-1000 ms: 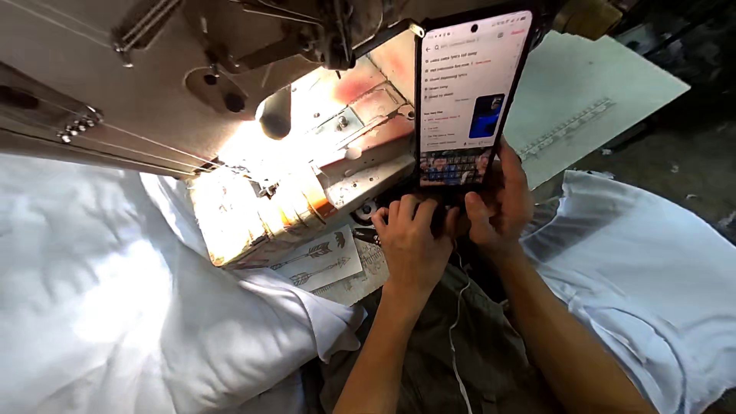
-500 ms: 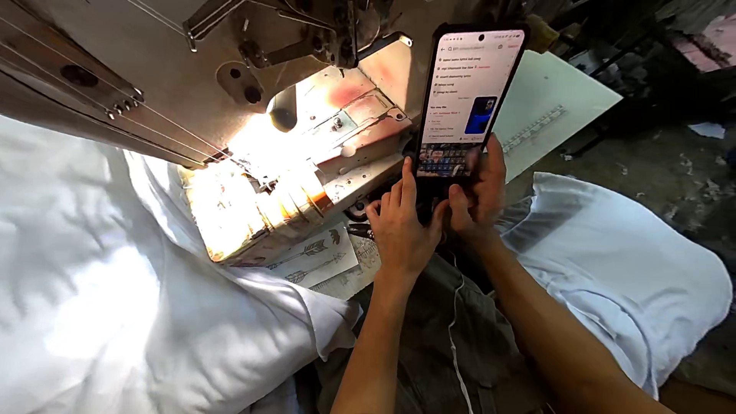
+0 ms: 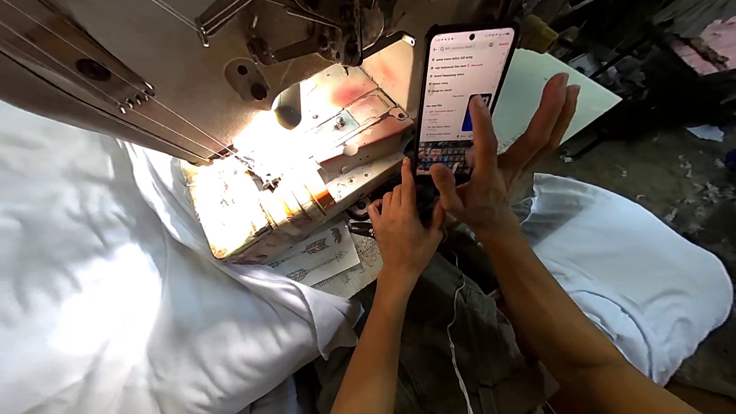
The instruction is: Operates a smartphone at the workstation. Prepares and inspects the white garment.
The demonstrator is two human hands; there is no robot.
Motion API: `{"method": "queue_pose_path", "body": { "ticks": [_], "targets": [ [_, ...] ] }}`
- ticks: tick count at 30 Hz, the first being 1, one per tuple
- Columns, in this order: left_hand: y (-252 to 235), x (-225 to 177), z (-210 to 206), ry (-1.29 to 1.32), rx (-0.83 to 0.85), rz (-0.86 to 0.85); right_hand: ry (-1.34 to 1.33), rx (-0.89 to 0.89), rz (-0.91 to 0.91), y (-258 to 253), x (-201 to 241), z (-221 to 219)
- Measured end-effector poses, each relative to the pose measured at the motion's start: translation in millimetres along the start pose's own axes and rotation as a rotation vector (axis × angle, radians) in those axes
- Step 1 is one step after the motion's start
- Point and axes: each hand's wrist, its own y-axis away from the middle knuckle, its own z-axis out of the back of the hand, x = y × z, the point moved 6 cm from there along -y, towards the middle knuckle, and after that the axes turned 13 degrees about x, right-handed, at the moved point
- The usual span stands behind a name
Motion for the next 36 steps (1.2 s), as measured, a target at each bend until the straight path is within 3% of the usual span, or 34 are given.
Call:
{"method": "queue_pose_path", "body": {
  "ticks": [12, 17, 22, 36],
  "targets": [
    [-0.1, 0.6, -0.5, 0.047, -0.010, -0.003, -0.025, 0.114, 0.003, -18.8, 1.1, 1.3],
    [0.3, -0.3, 2.4, 0.065, -0.046, -0.006, -0.337, -0.068, -0.060, 22.4, -23.0, -8.0],
    [2.2, -3.0, 5.7, 0.094, -0.089, -0.071, -0.595, 0.026, -0.085, 54.7, -27.6, -42.5],
    [3.2, 1.0, 4.9, 0.154, -0.020, -0.099, -0.485, 0.144, -0.087, 58.3, -19.4, -38.6]
  ]
}}
